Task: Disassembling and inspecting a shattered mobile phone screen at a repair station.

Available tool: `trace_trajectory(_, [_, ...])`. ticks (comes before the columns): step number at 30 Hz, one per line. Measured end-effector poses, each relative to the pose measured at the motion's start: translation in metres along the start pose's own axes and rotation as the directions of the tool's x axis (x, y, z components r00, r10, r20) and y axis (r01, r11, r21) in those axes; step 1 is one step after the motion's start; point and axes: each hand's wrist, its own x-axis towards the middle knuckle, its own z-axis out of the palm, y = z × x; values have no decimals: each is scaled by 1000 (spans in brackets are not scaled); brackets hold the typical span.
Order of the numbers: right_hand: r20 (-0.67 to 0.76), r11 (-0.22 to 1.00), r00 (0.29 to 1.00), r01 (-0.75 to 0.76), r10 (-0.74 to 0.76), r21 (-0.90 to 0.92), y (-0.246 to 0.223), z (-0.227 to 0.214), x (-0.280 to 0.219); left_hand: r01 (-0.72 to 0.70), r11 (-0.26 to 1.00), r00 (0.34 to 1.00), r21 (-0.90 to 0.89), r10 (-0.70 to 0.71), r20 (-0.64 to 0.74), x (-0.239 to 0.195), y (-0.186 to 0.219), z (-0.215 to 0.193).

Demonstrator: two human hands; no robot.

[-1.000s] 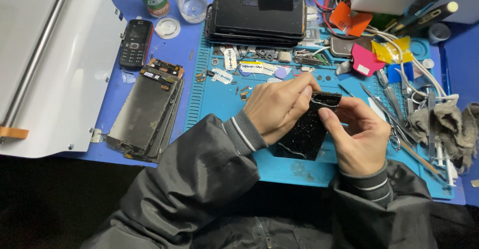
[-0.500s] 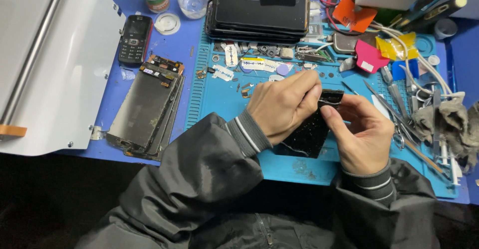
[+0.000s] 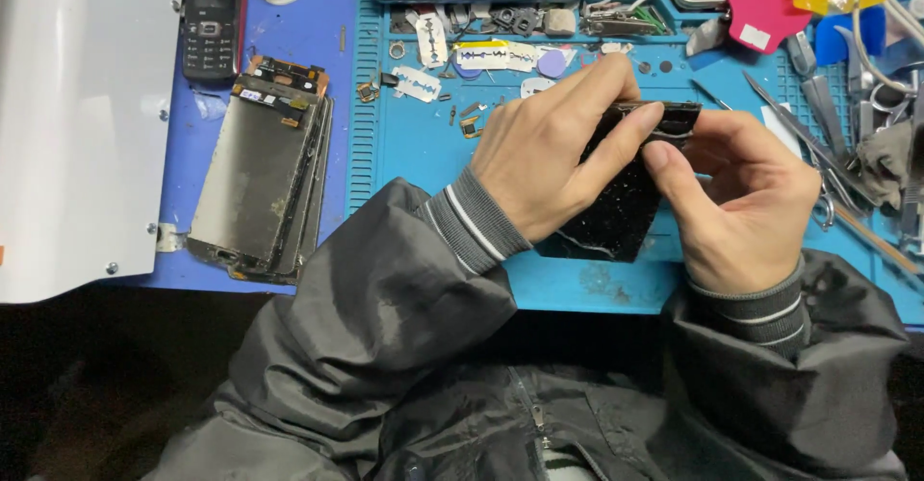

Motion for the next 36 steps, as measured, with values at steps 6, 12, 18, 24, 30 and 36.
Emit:
trace_trajectory(6, [2,1000,1000,-1,1,9,-3,1,-1,-95,994,991,-52,99,95,3,-7,-7])
trace_trajectory(12, [0,1000,1000,4,-4,12,-3,0,-2,-88,991,987,-101,101,128,1,-7,-12])
trace_trajectory(18, [1,1000,1000,9,-9,13,5,-2,-2,-1,994,997,-107,9,78,4,0,-6])
trace_trajectory(24, [-22,999,999,-31,32,31,1,1,0,0,989,997,-150,12,82,2,-4,-4])
trace_trajectory(30, [-36,998,998,-45,47,49,7,0,2,-48,995,985,-93,62,158,2,-10,-10])
trace_trajectory(36, [-32,996,998,-49,51,79,5,2,2,22,983,985,-182,10,174,2,-4,-15])
